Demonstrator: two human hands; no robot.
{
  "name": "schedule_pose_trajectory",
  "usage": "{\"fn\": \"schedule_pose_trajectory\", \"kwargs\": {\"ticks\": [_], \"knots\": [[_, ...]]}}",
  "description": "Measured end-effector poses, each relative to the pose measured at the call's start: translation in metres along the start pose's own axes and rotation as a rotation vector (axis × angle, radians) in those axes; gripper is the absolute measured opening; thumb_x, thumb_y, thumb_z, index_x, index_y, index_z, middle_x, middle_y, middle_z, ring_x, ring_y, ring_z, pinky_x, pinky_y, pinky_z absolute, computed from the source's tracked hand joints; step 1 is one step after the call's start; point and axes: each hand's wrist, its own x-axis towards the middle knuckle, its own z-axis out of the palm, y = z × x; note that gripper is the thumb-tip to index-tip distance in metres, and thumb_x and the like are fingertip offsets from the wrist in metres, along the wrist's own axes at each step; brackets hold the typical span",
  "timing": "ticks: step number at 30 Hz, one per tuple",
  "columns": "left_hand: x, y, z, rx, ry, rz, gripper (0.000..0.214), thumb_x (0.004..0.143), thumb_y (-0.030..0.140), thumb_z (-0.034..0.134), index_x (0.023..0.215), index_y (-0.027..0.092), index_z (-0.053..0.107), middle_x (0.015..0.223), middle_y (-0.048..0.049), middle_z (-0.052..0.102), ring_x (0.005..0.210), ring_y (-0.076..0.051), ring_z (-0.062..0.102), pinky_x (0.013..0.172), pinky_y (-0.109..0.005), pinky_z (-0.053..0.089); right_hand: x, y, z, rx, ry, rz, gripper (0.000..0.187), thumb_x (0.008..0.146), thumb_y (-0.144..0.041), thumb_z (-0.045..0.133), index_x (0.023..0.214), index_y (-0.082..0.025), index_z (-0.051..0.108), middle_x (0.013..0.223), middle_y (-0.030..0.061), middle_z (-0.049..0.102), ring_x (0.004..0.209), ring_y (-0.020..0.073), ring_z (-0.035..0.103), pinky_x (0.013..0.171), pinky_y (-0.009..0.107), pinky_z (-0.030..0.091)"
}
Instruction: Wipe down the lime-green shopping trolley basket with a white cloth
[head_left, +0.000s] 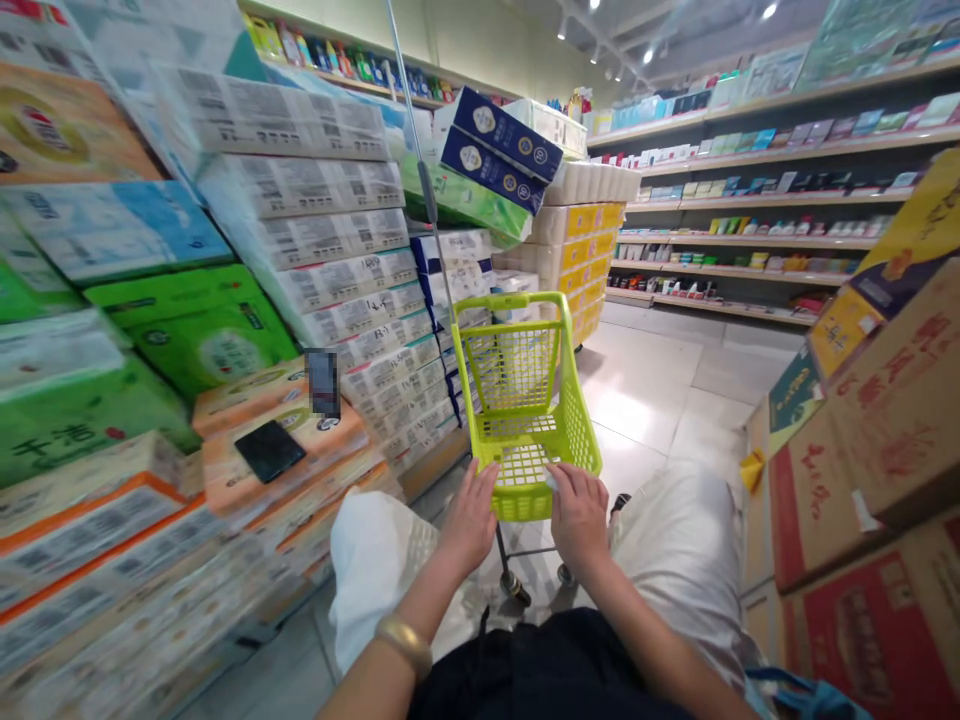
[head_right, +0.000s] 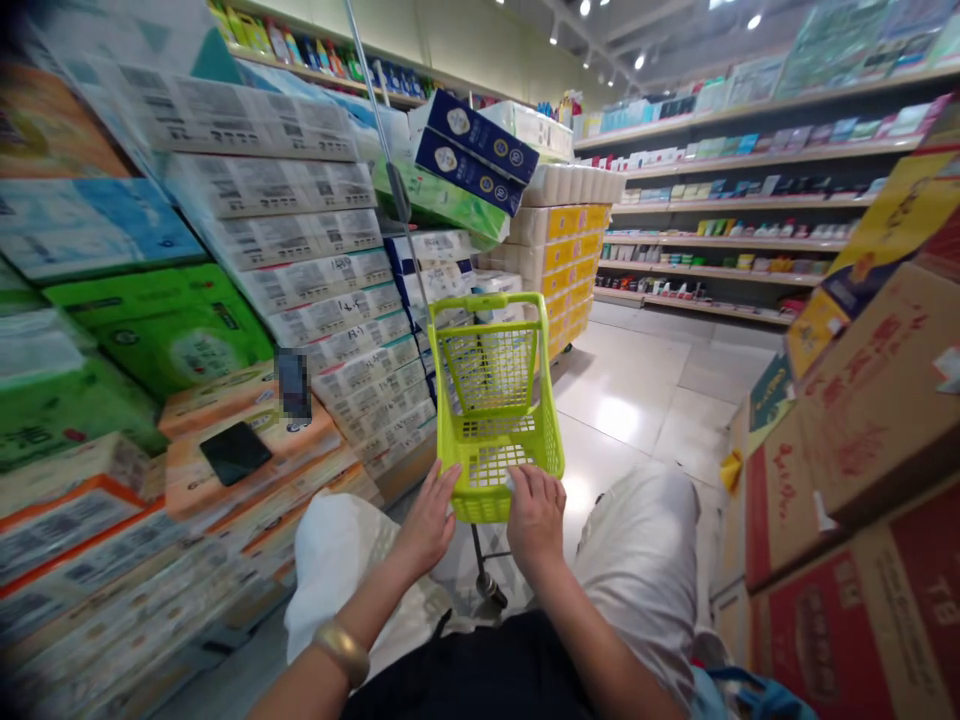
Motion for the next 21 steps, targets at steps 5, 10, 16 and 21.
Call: {"fn": "schedule_pose_trajectory", "kwargs": {"ticks": [5,10,16,21], "knots": [[0.0,0.002,0.011,0.021,0.047,-0.025,0.074,0.074,-0.003,0.036,0.145,0.013,0.025,0.148,-0.0121,0.039,0.147,-0.024,0.007,0.117,-0.052,0.028,-0.001,-0.021,0.014,0.041,-0.053,-0.063,0.038,0.085,-0.007,0.044,0.119,-0.017,0.058,0.112,0.0101,0.06,0.108,0.0234,0.048,0.1,0.041,0.034],[-0.001,0.004,0.015,0.043,0.066,-0.032,0.075,0.073,-0.001,0.036,0.146,0.012,0.024,0.15,-0.0129,0.037,0.147,-0.025,0.005,0.116,-0.054,0.03,-0.001,-0.048,0.028,0.114,-0.154,-0.2,0.039,0.084,-0.008,0.046,0.119,-0.019,0.058,0.111,0.0079,0.061,0.106,0.0213,0.049,0.101,0.038,0.034],[-0.004,0.005,0.013,0.128,0.049,-0.018,0.08,0.07,0.001,0.04,0.147,0.009,0.021,0.152,-0.0149,0.033,0.147,-0.027,0.006,0.116,-0.052,0.027,-0.001,0.001,0.006,0.024,-0.014,-0.02,0.037,0.085,-0.009,0.043,0.117,-0.018,0.057,0.113,0.0086,0.059,0.112,0.0223,0.048,0.107,0.043,0.028],[-0.003,0.012,0.018,0.131,0.054,-0.042,0.078,0.068,0.003,0.043,0.144,0.006,0.026,0.152,-0.0165,0.031,0.147,-0.029,0.004,0.116,-0.052,0.025,-0.002,0.0,0.005,-0.007,0.023,0.045,0.036,0.085,-0.01,0.041,0.117,-0.016,0.057,0.115,0.0108,0.057,0.113,0.0248,0.045,0.104,0.044,0.031]]}}
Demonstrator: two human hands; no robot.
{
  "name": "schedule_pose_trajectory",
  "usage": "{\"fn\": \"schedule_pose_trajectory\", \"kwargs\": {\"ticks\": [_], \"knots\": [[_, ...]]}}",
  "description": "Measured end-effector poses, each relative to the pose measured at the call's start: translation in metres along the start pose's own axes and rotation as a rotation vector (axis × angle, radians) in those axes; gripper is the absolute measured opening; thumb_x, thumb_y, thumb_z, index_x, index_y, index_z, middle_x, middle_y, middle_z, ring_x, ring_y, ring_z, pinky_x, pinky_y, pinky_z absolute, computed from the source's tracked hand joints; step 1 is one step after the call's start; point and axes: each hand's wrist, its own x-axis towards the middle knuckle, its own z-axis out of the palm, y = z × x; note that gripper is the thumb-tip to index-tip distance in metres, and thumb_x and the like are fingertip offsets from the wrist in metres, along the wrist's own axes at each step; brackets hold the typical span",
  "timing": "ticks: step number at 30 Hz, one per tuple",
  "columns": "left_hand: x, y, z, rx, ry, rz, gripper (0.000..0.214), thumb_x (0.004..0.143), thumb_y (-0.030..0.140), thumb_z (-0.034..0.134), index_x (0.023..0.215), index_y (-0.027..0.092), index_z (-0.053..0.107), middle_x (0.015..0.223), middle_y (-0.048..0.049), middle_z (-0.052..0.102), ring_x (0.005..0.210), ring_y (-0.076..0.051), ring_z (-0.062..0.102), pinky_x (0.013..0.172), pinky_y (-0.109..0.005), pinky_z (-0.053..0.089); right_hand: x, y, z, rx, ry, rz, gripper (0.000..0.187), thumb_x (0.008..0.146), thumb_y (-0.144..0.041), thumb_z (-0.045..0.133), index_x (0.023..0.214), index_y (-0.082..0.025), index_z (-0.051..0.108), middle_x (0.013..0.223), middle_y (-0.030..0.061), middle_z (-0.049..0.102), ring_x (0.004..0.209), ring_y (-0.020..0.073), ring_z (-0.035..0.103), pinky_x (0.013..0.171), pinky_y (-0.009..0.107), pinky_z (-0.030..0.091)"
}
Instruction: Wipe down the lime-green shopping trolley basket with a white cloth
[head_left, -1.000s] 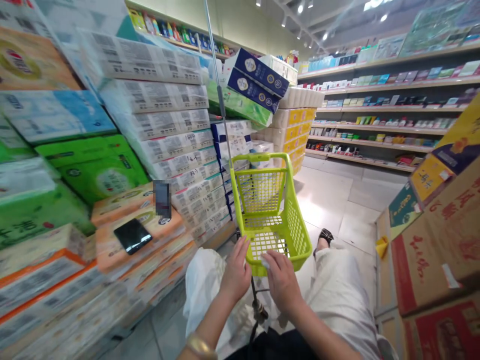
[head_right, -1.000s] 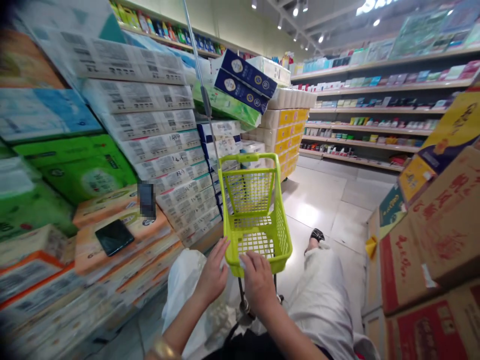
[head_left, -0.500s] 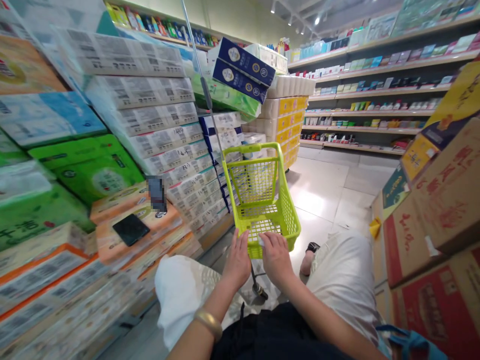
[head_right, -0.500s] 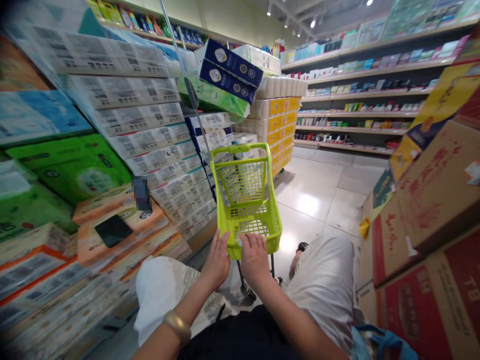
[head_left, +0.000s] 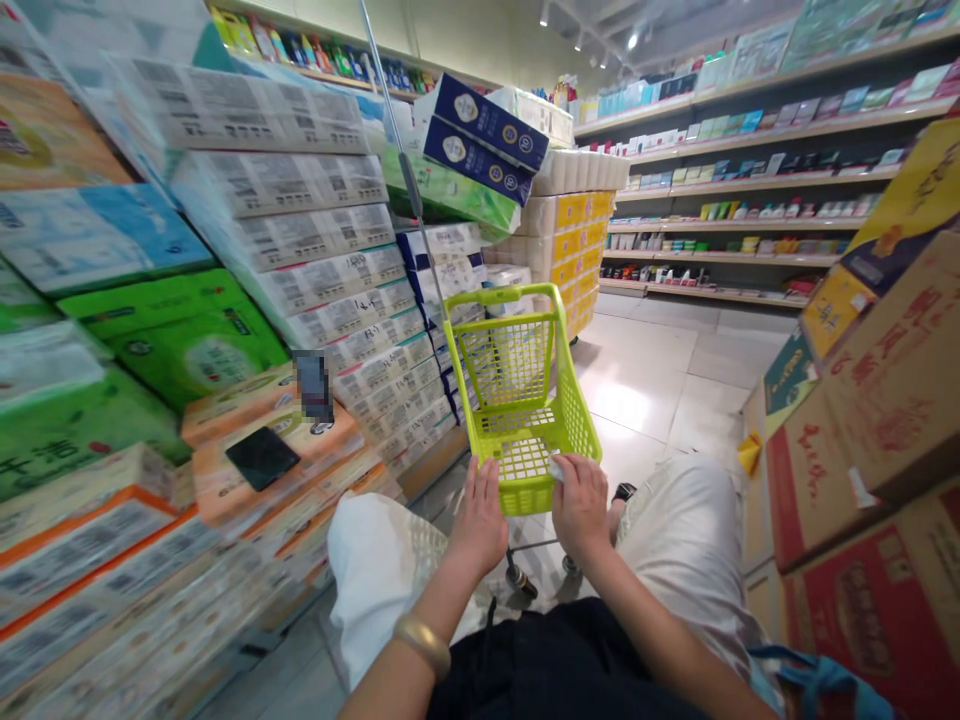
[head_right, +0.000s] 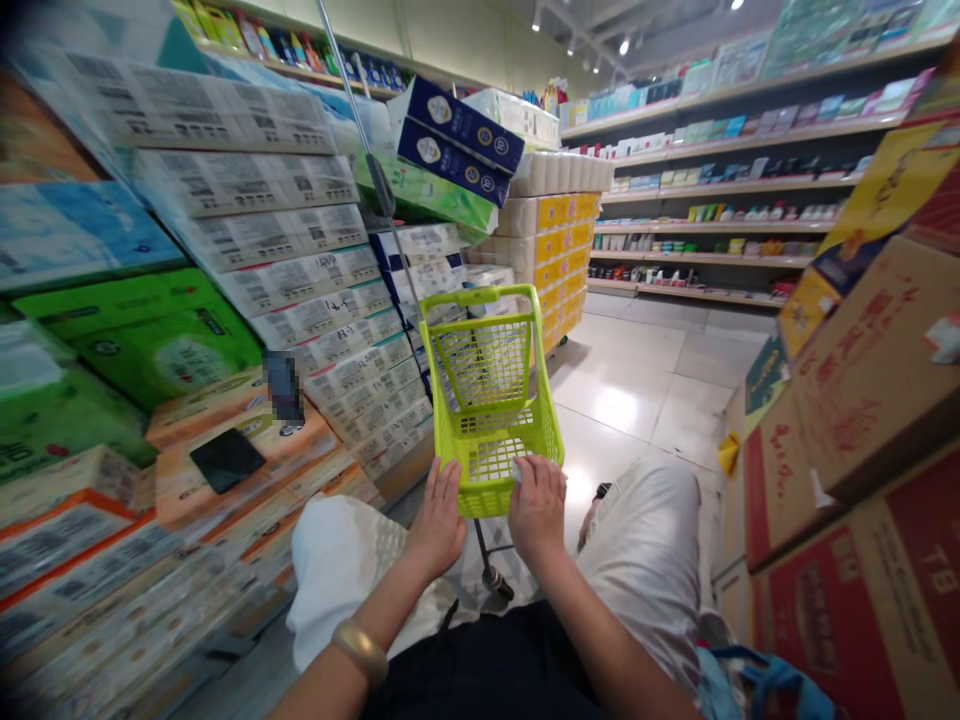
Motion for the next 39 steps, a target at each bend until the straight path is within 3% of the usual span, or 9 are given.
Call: {"fn": "schedule_pose_trajectory", "kwargs": {"ticks": [5,7,12,14,16,21,29,35,39], "knots": [[0.0,0.002,-0.005,0.019,-0.06,-0.002,0.076,0.068,0.003,0.042,0.143,0.007,0.029,0.153,-0.0153,0.031,0.147,-0.028,0.004,0.116,-0.05,0.028,-0.004,-0.034,0.012,0.151,-0.171,-0.259,0.041,0.082,-0.007,0.043,0.12,-0.019,0.056,0.114,0.0073,0.059,0.111,0.0209,0.047,0.104,0.038,0.031],[-0.001,0.002,-0.009,0.04,-0.078,0.007,0.076,0.069,0.003,0.042,0.144,0.008,0.028,0.153,-0.0145,0.031,0.147,-0.028,0.005,0.116,-0.05,0.028,-0.003,-0.027,0.01,0.147,-0.155,-0.232,0.041,0.082,-0.007,0.043,0.119,-0.02,0.056,0.114,0.007,0.06,0.11,0.0205,0.048,0.105,0.039,0.029],[-0.002,0.007,-0.012,0.09,-0.111,-0.006,0.079,0.069,0.006,0.045,0.145,0.006,0.025,0.154,-0.0158,0.027,0.147,-0.029,0.002,0.117,-0.05,0.026,0.002,0.019,-0.003,0.009,0.021,0.02,0.036,0.085,-0.01,0.042,0.116,-0.018,0.057,0.114,0.0089,0.058,0.111,0.0236,0.048,0.104,0.044,0.029],[-0.001,0.01,-0.011,0.098,-0.123,-0.018,0.079,0.069,0.006,0.046,0.145,0.005,0.025,0.155,-0.0158,0.026,0.147,-0.029,0.0,0.117,-0.049,0.024,0.003,0.023,-0.004,-0.014,0.058,0.076,0.035,0.085,-0.012,0.042,0.116,-0.017,0.057,0.114,0.0096,0.057,0.111,0.0251,0.047,0.102,0.045,0.031],[-0.001,0.013,-0.01,0.103,-0.132,-0.032,0.079,0.069,0.007,0.046,0.145,0.005,0.025,0.155,-0.0148,0.025,0.147,-0.028,-0.002,0.118,-0.047,0.023,0.001,0.012,-0.001,0.021,0.049,0.048,0.035,0.084,-0.011,0.041,0.116,-0.017,0.057,0.113,0.0096,0.057,0.111,0.0248,0.047,0.102,0.044,0.032],[-0.002,0.012,-0.012,0.122,-0.159,-0.053,0.078,0.069,0.003,0.042,0.145,0.008,0.025,0.156,-0.0121,0.026,0.147,-0.025,-0.002,0.119,-0.045,0.023,-0.006,-0.02,0.008,0.184,-0.125,-0.241,0.04,0.082,-0.007,0.041,0.117,-0.021,0.057,0.112,0.0066,0.059,0.11,0.0203,0.049,0.107,0.04,0.028],[-0.005,0.01,-0.015,0.132,-0.137,-0.036,0.079,0.069,0.005,0.045,0.145,0.007,0.025,0.156,-0.0132,0.024,0.147,-0.027,-0.004,0.119,-0.046,0.021,0.001,0.017,-0.001,0.048,0.068,0.084,0.038,0.084,-0.013,0.042,0.118,-0.018,0.056,0.115,0.0101,0.056,0.111,0.0258,0.045,0.102,0.047,0.032],[-0.004,0.011,-0.016,0.114,-0.169,-0.065,0.078,0.068,0.003,0.042,0.145,0.007,0.025,0.156,-0.0135,0.025,0.147,-0.026,-0.004,0.119,-0.047,0.022,-0.005,-0.016,0.008,0.181,-0.108,-0.208,0.042,0.081,-0.008,0.042,0.117,-0.021,0.058,0.111,0.0079,0.059,0.109,0.0216,0.048,0.105,0.042,0.032],[-0.006,0.008,-0.017,0.125,-0.173,-0.065,0.079,0.068,0.003,0.042,0.145,0.008,0.025,0.157,-0.0115,0.023,0.147,-0.025,-0.005,0.119,-0.046,0.021,-0.007,-0.003,0.006,0.162,-0.068,-0.177,0.045,0.083,-0.009,0.042,0.124,-0.021,0.055,0.115,0.008,0.058,0.112,0.0218,0.048,0.106,0.044,0.031]]}}
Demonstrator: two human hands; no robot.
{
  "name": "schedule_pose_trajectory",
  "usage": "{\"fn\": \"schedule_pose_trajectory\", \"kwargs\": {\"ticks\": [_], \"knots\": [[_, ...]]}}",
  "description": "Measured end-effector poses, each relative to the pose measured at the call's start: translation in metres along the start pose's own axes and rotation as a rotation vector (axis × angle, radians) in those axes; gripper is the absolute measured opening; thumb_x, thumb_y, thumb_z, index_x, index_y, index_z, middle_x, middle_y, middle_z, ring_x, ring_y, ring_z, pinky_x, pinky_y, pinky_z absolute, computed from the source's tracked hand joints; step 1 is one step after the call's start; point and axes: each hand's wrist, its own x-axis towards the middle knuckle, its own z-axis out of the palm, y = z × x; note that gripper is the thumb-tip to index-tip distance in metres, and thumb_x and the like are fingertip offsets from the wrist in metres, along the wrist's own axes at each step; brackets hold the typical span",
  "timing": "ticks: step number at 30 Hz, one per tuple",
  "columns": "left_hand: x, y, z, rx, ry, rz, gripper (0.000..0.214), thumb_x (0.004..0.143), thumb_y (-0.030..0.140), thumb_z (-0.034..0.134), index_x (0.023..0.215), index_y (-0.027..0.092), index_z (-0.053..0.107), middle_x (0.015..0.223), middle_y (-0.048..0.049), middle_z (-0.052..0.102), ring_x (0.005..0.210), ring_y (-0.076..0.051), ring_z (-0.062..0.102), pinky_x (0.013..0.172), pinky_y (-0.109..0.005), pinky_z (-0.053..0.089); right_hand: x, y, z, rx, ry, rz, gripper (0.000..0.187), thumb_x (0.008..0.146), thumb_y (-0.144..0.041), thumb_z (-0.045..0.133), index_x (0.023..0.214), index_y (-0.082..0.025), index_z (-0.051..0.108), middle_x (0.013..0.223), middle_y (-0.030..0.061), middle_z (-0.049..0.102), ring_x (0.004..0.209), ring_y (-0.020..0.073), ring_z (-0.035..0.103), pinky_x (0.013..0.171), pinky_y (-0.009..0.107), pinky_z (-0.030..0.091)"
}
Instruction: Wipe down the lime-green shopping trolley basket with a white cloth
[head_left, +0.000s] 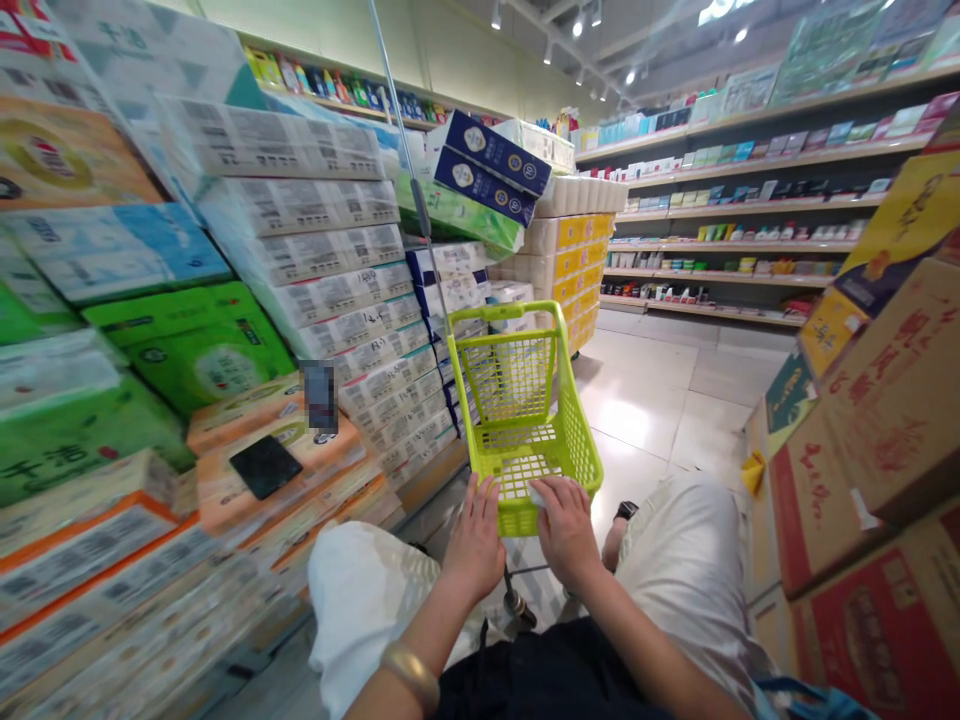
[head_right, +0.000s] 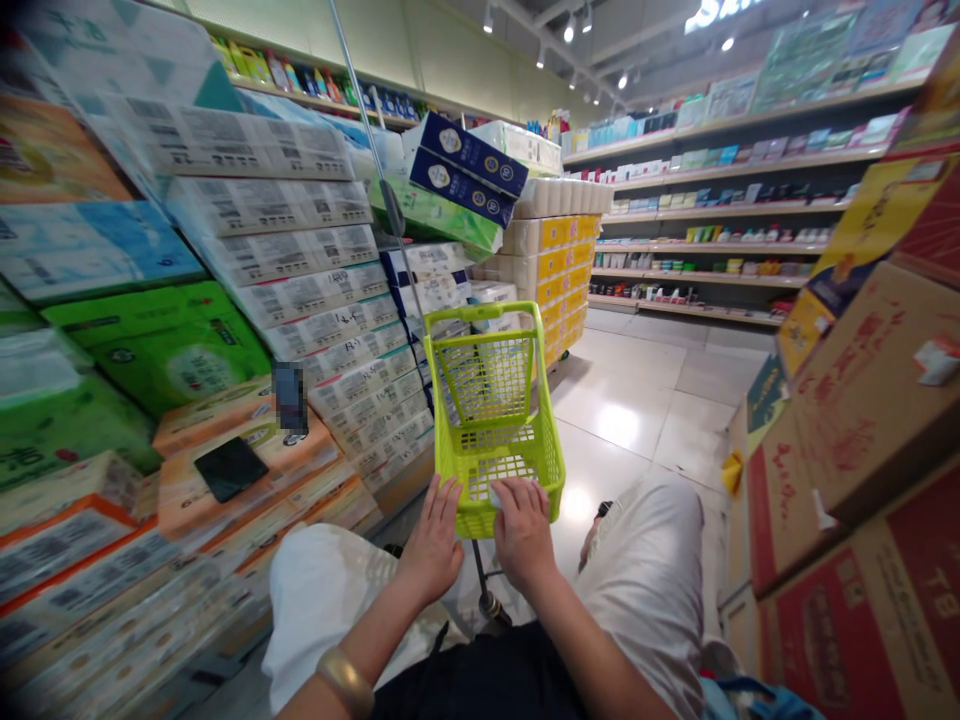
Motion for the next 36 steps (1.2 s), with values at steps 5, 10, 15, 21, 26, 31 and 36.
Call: {"fn": "schedule_pose_trajectory", "kwargs": {"ticks": [5,10,15,21,26,31,36], "knots": [[-0.001,0.001,0.003,-0.005,0.047,0.017,0.078,0.068,0.006,0.045,0.144,0.006,0.027,0.156,-0.0131,0.024,0.147,-0.026,-0.005,0.119,-0.046,0.02,-0.004,0.025,-0.007,-0.093,0.164,0.197,0.042,0.087,-0.017,0.04,0.128,-0.02,0.052,0.119,0.0108,0.054,0.114,0.027,0.044,0.101,0.05,0.034],[0.0,0.002,0.004,-0.023,0.058,0.02,0.078,0.067,0.005,0.044,0.144,0.006,0.029,0.155,-0.0125,0.028,0.147,-0.026,-0.002,0.119,-0.045,0.023,-0.001,-0.001,0.003,-0.021,0.029,0.021,0.044,0.084,-0.01,0.04,0.124,-0.021,0.054,0.114,0.0092,0.057,0.112,0.0236,0.047,0.104,0.046,0.033],[-0.002,-0.002,0.005,-0.018,0.058,0.026,0.08,0.067,0.005,0.043,0.145,0.009,0.028,0.155,-0.011,0.027,0.147,-0.025,-0.001,0.118,-0.047,0.024,-0.002,0.002,-0.001,-0.043,0.023,0.014,0.042,0.085,-0.01,0.04,0.123,-0.021,0.054,0.115,0.0081,0.058,0.113,0.0215,0.047,0.106,0.044,0.031],[-0.003,0.002,0.005,-0.022,0.06,0.021,0.079,0.067,0.007,0.045,0.145,0.007,0.028,0.156,-0.012,0.025,0.147,-0.026,-0.002,0.119,-0.046,0.024,-0.003,0.018,-0.008,-0.141,0.159,0.202,0.037,0.087,-0.016,0.041,0.122,-0.018,0.054,0.117,0.0104,0.055,0.114,0.0257,0.044,0.103,0.048,0.032],[-0.003,0.004,0.003,-0.024,0.041,0.0,0.079,0.067,0.003,0.043,0.144,0.007,0.028,0.155,-0.0122,0.027,0.147,-0.025,-0.001,0.119,-0.047,0.024,0.002,-0.013,0.0,-0.014,-0.053,-0.054,0.043,0.082,-0.007,0.042,0.12,-0.021,0.056,0.113,0.008,0.059,0.11,0.0215,0.048,0.103,0.041,0.034],[-0.006,0.001,0.002,-0.003,0.036,0.015,0.077,0.068,0.004,0.044,0.144,0.007,0.03,0.156,-0.0118,0.025,0.147,-0.025,-0.002,0.119,-0.046,0.023,0.0,0.001,-0.006,-0.032,-0.012,-0.02,0.043,0.084,-0.009,0.042,0.123,-0.021,0.056,0.115,0.0081,0.059,0.11,0.0221,0.049,0.1,0.041,0.036],[-0.006,0.008,0.002,0.004,0.031,0.005,0.078,0.068,0.007,0.045,0.144,0.005,0.029,0.156,-0.0129,0.024,0.147,-0.027,-0.002,0.119,-0.045,0.024,-0.002,0.004,-0.003,-0.119,0.118,0.152,0.039,0.085,-0.012,0.042,0.122,-0.018,0.056,0.115,0.011,0.057,0.112,0.0257,0.046,0.099,0.046,0.035]]}}
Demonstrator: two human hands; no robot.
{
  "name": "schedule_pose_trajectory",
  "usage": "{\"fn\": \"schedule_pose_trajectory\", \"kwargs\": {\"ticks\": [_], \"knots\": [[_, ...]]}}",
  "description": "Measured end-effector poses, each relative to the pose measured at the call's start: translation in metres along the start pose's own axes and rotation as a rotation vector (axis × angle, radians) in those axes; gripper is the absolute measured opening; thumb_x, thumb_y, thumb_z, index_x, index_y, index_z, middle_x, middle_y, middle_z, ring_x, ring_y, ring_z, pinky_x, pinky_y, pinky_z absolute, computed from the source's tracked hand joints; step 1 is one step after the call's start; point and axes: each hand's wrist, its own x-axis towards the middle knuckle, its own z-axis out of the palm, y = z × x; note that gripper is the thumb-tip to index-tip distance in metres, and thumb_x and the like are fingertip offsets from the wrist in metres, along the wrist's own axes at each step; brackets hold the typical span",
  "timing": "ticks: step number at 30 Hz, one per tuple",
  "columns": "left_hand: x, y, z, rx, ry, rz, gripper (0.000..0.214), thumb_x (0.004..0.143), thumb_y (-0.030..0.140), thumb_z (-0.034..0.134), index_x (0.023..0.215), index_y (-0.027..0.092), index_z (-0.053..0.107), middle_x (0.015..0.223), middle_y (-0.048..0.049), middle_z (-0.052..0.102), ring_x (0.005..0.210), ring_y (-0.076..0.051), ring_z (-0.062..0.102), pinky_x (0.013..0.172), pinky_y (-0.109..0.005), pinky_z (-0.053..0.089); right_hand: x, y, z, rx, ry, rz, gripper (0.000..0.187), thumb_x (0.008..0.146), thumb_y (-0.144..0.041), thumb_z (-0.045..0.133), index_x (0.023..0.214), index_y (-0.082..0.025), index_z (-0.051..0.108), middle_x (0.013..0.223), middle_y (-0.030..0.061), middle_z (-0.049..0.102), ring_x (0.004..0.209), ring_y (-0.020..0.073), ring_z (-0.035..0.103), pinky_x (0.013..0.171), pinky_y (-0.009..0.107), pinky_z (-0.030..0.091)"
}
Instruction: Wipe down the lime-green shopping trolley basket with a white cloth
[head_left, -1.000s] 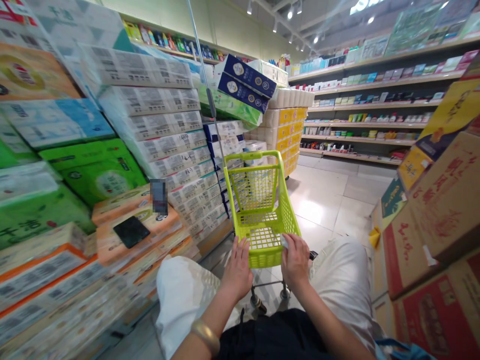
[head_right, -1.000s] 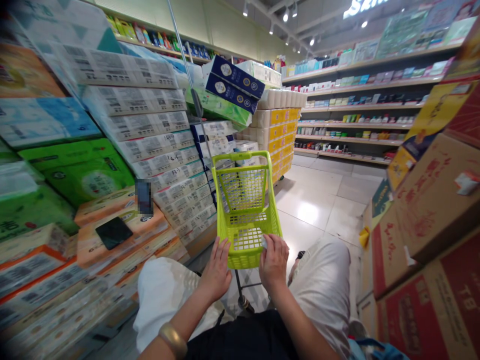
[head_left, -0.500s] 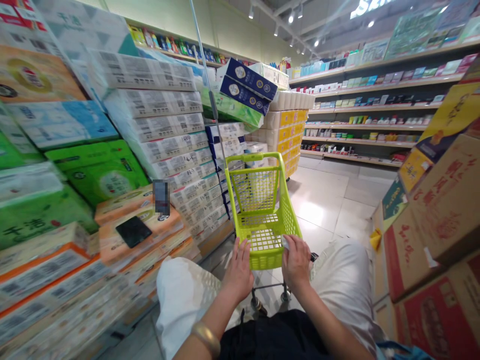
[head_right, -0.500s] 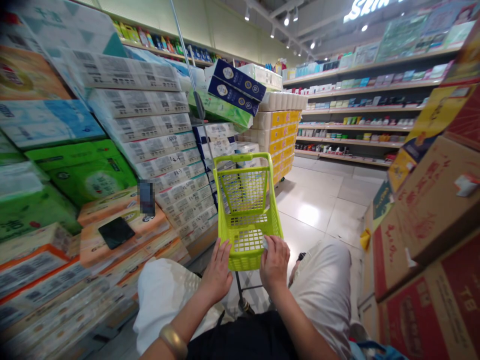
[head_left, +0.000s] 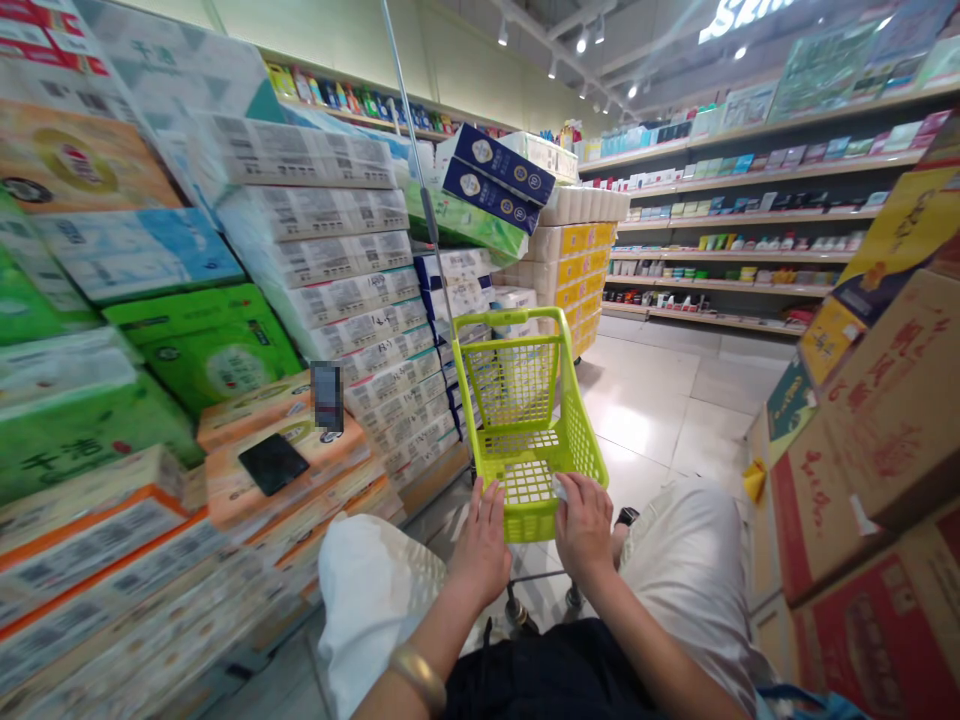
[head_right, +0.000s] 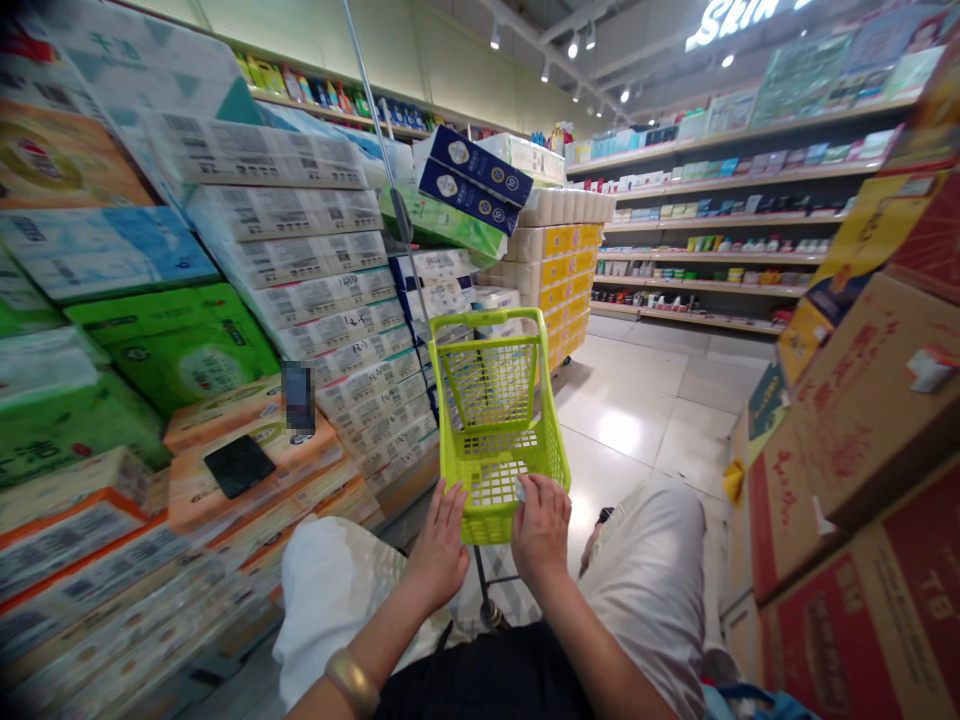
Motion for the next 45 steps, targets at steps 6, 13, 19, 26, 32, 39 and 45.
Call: {"fn": "schedule_pose_trajectory", "kwargs": {"ticks": [6,13,19,26,32,39,45], "knots": [[0.001,0.006,-0.001,0.056,-0.028,-0.015,0.065,0.078,0.005,0.037,0.142,0.006,0.033,0.154,-0.0127,0.031,0.147,-0.027,0.002,0.117,-0.046,0.027,-0.005,-0.045,0.013,0.128,-0.196,-0.222,0.041,0.083,-0.009,0.046,0.12,-0.021,0.056,0.111,0.0073,0.061,0.106,0.0216,0.049,0.099,0.038,0.035],[-0.002,0.005,-0.003,0.03,-0.009,0.001,0.075,0.069,0.007,0.044,0.144,0.005,0.03,0.156,-0.0126,0.026,0.147,-0.028,0.002,0.117,-0.047,0.027,0.002,0.007,-0.007,-0.033,0.002,0.004,0.033,0.086,-0.015,0.044,0.116,-0.018,0.057,0.11,0.0099,0.058,0.109,0.025,0.047,0.102,0.046,0.031],[-0.001,0.005,-0.001,0.001,0.027,0.008,0.074,0.069,0.005,0.042,0.142,0.006,0.032,0.153,-0.014,0.032,0.147,-0.028,0.002,0.117,-0.049,0.028,-0.005,-0.023,-0.001,0.048,-0.121,-0.148,0.039,0.085,-0.012,0.044,0.12,-0.02,0.056,0.112,0.0088,0.058,0.111,0.0232,0.047,0.104,0.043,0.031],[-0.003,0.001,0.002,0.018,0.05,0.037,0.074,0.07,0.005,0.044,0.143,0.007,0.031,0.152,-0.0143,0.033,0.147,-0.027,0.002,0.118,-0.047,0.026,0.001,-0.007,-0.007,0.027,-0.096,-0.074,0.034,0.087,-0.014,0.044,0.119,-0.021,0.056,0.113,0.0079,0.059,0.11,0.0222,0.049,0.105,0.043,0.028],[-0.002,0.005,0.001,-0.001,0.059,0.038,0.077,0.07,0.008,0.046,0.144,0.006,0.028,0.152,-0.0146,0.032,0.147,-0.028,-0.002,0.118,-0.049,0.025,-0.001,-0.011,-0.005,-0.013,-0.027,-0.008,0.036,0.085,-0.012,0.044,0.118,-0.02,0.057,0.11,0.0093,0.059,0.11,0.0239,0.048,0.103,0.045,0.029],[-0.003,0.001,-0.001,0.024,0.024,0.021,0.072,0.072,0.005,0.042,0.143,0.008,0.031,0.152,-0.0131,0.033,0.147,-0.027,0.003,0.117,-0.048,0.026,-0.002,-0.018,0.001,0.067,-0.124,-0.142,0.036,0.086,-0.013,0.045,0.119,-0.022,0.058,0.112,0.0072,0.059,0.109,0.021,0.049,0.102,0.039,0.032],[-0.004,0.006,0.001,0.019,0.023,0.029,0.073,0.072,0.008,0.045,0.143,0.006,0.03,0.154,-0.0134,0.028,0.147,-0.028,-0.001,0.118,-0.045,0.023,0.005,0.024,-0.013,-0.082,0.067,0.105,0.033,0.09,-0.019,0.041,0.12,-0.018,0.056,0.114,0.0109,0.056,0.11,0.0258,0.046,0.099,0.045,0.033]]}}
